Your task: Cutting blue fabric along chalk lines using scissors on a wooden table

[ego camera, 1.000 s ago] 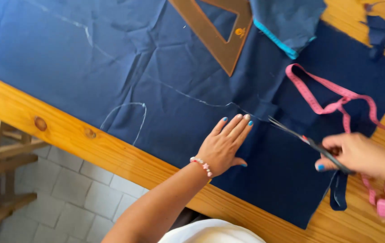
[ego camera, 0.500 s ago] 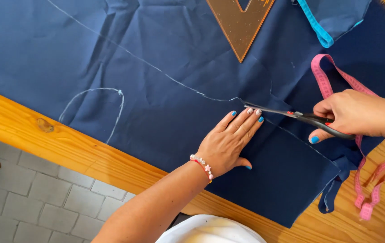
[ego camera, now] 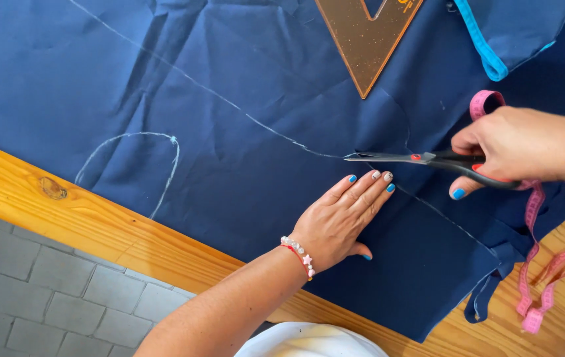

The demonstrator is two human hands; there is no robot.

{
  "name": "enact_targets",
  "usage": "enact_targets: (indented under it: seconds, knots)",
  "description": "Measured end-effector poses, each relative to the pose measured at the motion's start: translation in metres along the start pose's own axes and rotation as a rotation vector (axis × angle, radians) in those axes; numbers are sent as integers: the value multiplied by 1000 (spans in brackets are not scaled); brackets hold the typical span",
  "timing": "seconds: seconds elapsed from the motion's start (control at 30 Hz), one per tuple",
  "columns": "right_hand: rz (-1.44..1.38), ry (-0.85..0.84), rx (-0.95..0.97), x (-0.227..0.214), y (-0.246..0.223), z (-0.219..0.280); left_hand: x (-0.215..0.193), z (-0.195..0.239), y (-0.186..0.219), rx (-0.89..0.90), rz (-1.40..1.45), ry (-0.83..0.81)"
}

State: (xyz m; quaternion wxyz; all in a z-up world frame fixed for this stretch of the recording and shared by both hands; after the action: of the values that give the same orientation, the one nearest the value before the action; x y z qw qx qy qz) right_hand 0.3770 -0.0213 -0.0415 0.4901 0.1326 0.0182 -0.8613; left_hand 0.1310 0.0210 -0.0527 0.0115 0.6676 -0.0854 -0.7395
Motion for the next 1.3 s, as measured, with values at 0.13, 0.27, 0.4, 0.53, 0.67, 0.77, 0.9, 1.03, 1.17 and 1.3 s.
enact_targets:
  seconds: [0.13,0.27,0.4,0.53,0.67,0.77,0.9,1.03,1.17,1.3]
  knots:
    - [175,50,-52,-27,-9,-12,-3,2,-1,-4,14,32]
    - [223,2,-36,-51,-19,-18,-3,2,-2,11,18,28]
    - [283,-35,-43,-58,-23,-23,-3,2,-3,17,11,22]
    - [316,-50,-67,-59,-23,-29,-4,2,-4,23,4,29]
    - [316,-73,-87,-59,-32,-28,-3,2,-3,26,0,20]
    - [366,-47,-100,-58,-33,-28,-4,2,-4,34,1,14]
    - [411,-33,-92,-60,-39,-22,-5,1,-4,35,-13,13]
    - [444,-40,-45,-63,-44,-16,-5,2,-4,32,-17,15]
    - [461,-21,-69,-61,-38,-22,-5,2,-4,33,-1,17]
    - [473,-8,-85,-60,-37,-23,-5,2,-4,36,2,16]
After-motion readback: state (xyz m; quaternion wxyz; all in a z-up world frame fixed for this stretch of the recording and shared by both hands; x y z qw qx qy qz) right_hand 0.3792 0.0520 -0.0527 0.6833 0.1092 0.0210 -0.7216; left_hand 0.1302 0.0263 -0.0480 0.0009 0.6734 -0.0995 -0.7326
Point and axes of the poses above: each hand's wrist, its own z-axis away from the middle knuckle, its own x-axis out of the palm, y = z × x, the point moved 7 cm from there along -z, towards the middle knuckle, and after that the axes turned 7 degrees about -z, right-handed, at the moved point
